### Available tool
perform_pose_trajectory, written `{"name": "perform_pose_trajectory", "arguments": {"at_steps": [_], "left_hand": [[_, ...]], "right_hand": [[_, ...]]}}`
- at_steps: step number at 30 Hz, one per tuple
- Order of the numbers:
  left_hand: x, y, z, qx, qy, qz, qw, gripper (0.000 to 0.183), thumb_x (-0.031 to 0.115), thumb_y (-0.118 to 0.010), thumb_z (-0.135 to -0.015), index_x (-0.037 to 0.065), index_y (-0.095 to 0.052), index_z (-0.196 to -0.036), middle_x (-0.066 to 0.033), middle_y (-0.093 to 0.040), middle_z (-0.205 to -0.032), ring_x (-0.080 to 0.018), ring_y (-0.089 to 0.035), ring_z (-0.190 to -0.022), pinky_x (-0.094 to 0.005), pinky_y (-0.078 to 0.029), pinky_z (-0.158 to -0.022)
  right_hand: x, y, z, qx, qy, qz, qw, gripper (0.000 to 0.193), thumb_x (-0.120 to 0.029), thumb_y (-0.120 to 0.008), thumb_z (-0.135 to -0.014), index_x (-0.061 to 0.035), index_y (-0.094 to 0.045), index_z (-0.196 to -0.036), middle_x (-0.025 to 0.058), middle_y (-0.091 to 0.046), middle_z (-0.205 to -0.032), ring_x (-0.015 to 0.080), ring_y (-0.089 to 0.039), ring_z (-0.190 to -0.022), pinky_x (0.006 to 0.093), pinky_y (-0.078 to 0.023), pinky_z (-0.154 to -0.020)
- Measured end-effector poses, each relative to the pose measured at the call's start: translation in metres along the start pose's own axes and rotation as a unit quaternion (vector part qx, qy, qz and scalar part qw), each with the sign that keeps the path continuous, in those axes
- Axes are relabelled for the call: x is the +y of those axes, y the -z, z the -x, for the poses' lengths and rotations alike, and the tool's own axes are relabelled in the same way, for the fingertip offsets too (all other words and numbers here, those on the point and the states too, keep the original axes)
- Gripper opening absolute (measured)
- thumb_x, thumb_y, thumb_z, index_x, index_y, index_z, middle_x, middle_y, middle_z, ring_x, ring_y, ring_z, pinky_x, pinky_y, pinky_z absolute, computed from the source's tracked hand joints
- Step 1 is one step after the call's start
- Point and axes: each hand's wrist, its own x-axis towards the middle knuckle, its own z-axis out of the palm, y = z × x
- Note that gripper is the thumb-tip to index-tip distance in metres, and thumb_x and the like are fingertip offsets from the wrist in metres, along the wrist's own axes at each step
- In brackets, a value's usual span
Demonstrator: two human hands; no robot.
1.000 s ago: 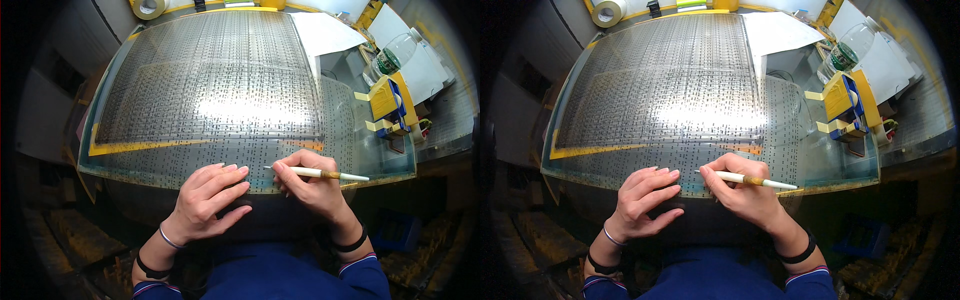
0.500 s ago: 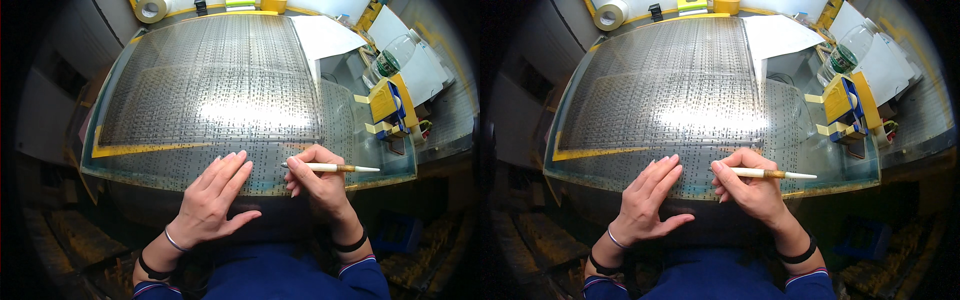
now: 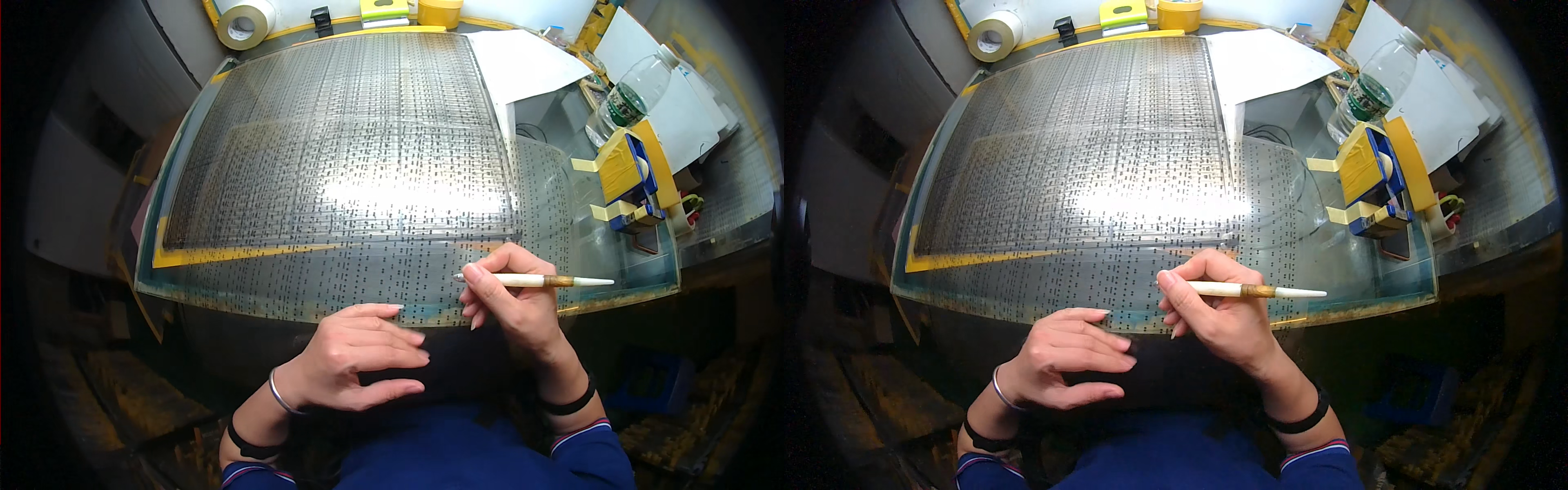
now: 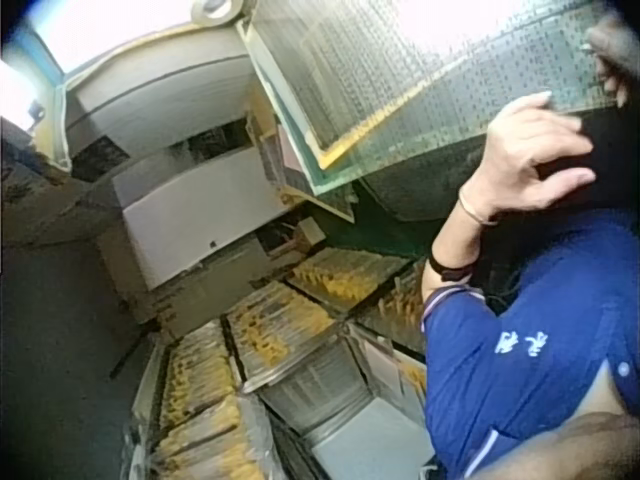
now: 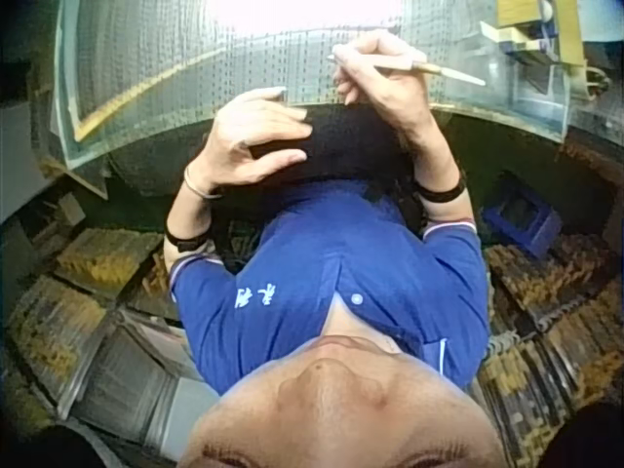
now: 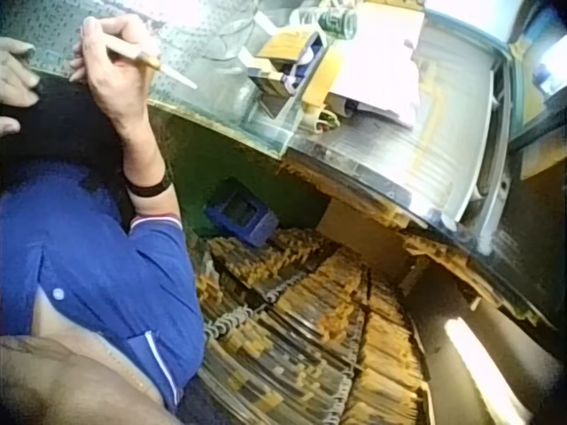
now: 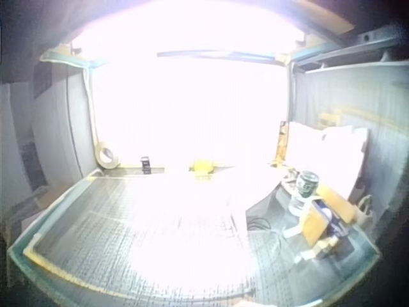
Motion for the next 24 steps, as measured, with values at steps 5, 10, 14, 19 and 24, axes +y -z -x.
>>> {"name": "perform_pose_trajectory", "arguments": {"at_steps": [5, 10, 14, 19, 24], "left_hand": [[0.001, -0.006, -0.003, 0.110, 0.066, 0.006, 0.992, 0.015, 0.007, -0.084, -0.077, 0.004, -0.075, -0.089, -0.0025, -0.073, -0.068, -0.0149, -0.072, -0.066, -0.0365, -0.055, -0.092], [0.003, -0.022, -0.005, 0.196, 0.132, 0.040, 0.971, 0.022, 0.012, -0.088, -0.076, 0.005, -0.075, -0.093, -0.0009, -0.058, -0.054, -0.0134, -0.056, -0.046, -0.0267, -0.045, -0.050], [0.000, -0.019, -0.010, 0.179, 0.087, 0.001, 0.980, 0.024, 0.014, -0.088, -0.076, 0.006, -0.075, -0.094, -0.0014, -0.057, -0.052, -0.0127, -0.054, -0.043, -0.0261, -0.039, -0.044], [-0.002, -0.019, -0.013, 0.164, 0.046, -0.031, 0.985, 0.019, 0.013, -0.087, -0.077, 0.006, -0.077, -0.091, -0.0038, -0.058, -0.053, -0.0158, -0.057, -0.045, -0.0274, -0.044, -0.046], [-0.006, -0.021, -0.014, 0.176, 0.005, -0.058, 0.983, 0.013, 0.012, -0.085, -0.079, 0.007, -0.077, -0.088, -0.0058, -0.058, -0.054, -0.0191, -0.060, -0.048, -0.0297, -0.056, -0.057]], "right_hand": [[0.000, 0.004, 0.000, -0.049, 0.022, 0.069, 0.996, 0.014, -0.009, -0.075, -0.091, 0.0017, -0.070, -0.084, 0.0060, -0.070, -0.069, 0.0086, -0.065, -0.061, 0.0225, -0.049, -0.052], [0.002, 0.007, 0.000, -0.093, 0.101, 0.167, 0.976, 0.012, -0.009, -0.080, -0.084, 0.0008, -0.074, -0.080, 0.0067, -0.070, -0.068, 0.0083, -0.064, -0.060, 0.0246, -0.047, -0.053], [0.002, 0.007, -0.001, -0.114, 0.119, 0.175, 0.971, 0.012, -0.009, -0.080, -0.083, 0.0007, -0.074, -0.080, 0.0074, -0.070, -0.067, 0.0093, -0.064, -0.058, 0.0252, -0.046, -0.052], [0.002, 0.007, -0.001, -0.126, 0.133, 0.178, 0.967, 0.011, -0.008, -0.080, -0.083, 0.0006, -0.074, -0.080, 0.0080, -0.070, -0.067, 0.0111, -0.065, -0.058, 0.0260, -0.047, -0.051], [0.002, 0.007, -0.001, -0.133, 0.151, 0.183, 0.962, 0.011, -0.008, -0.080, -0.082, 0.0007, -0.074, -0.080, 0.0088, -0.071, -0.067, 0.0126, -0.067, -0.059, 0.0265, -0.048, -0.052]]}}
